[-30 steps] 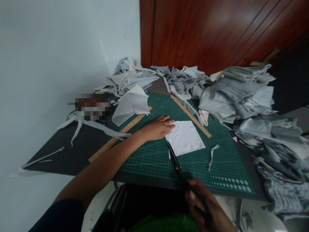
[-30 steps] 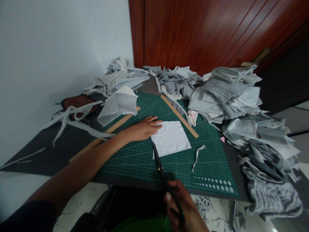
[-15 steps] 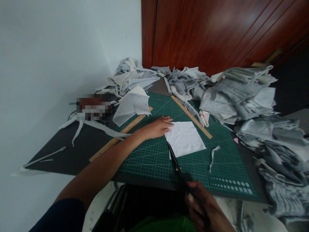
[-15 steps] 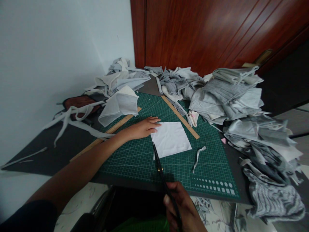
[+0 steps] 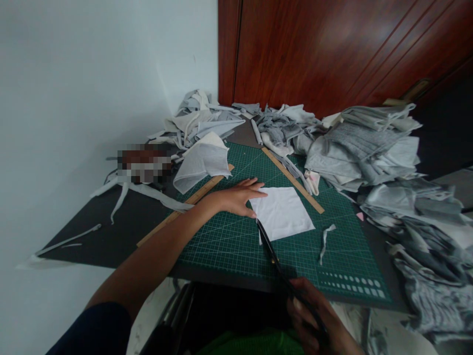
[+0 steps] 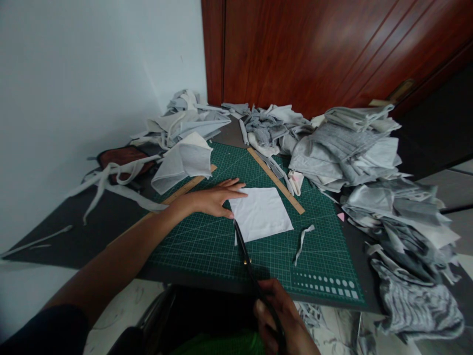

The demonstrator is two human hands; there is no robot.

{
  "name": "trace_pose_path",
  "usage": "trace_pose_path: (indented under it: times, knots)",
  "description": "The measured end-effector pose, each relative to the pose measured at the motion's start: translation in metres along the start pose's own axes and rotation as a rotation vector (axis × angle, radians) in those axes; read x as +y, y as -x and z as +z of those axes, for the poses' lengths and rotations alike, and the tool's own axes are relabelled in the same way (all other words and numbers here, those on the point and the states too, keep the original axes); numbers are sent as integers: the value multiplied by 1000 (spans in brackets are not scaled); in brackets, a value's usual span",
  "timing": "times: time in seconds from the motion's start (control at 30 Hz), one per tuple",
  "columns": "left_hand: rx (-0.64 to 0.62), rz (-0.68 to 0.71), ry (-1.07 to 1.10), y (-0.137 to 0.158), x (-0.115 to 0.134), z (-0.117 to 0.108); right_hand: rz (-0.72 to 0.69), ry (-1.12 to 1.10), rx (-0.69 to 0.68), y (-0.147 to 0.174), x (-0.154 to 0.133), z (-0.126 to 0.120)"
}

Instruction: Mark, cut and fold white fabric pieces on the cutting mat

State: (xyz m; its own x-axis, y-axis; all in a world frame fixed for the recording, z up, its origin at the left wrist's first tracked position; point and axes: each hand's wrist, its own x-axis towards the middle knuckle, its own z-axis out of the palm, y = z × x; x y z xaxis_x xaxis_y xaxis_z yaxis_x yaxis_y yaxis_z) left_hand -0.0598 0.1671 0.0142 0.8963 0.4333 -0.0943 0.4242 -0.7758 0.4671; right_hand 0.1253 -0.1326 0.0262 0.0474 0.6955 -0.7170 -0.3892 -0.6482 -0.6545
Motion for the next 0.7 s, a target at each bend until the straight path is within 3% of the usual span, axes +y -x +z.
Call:
trace_pose_path:
  times: [0.5, 0.7]
  knots:
    - [14, 11, 3, -1, -4, 2, -13, -70, -1, -1, -2, 3]
    - [191, 130, 68, 7, 3, -1, 2, -104, -38, -6, 5, -4]
